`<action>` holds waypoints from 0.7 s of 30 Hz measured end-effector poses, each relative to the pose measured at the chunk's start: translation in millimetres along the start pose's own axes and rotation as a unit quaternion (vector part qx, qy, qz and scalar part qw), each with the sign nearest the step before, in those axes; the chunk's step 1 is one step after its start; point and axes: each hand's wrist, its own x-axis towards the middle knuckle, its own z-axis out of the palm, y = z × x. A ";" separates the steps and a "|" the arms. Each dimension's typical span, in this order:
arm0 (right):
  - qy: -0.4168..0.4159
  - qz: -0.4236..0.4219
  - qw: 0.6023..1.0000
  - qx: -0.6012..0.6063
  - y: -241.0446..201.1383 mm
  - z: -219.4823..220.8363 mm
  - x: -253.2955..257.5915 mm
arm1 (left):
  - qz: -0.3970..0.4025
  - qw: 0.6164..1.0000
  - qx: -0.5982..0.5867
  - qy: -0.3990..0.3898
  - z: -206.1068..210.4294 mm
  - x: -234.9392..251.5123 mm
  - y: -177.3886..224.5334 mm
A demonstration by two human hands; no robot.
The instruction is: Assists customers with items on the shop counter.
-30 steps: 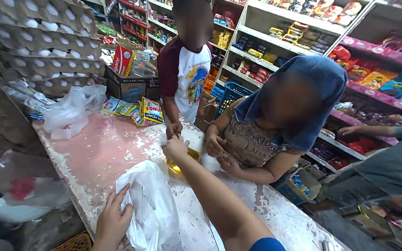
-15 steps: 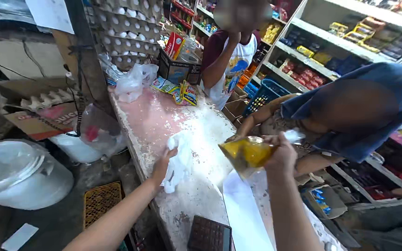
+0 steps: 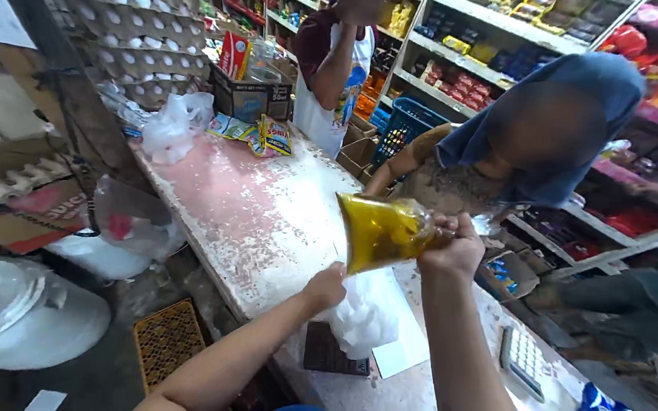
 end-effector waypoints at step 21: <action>-0.239 -0.001 0.813 -0.530 57.6 -54.2 -24.3 | 0.212 0.905 -0.052 0.366 -42.4 -36.7 13.3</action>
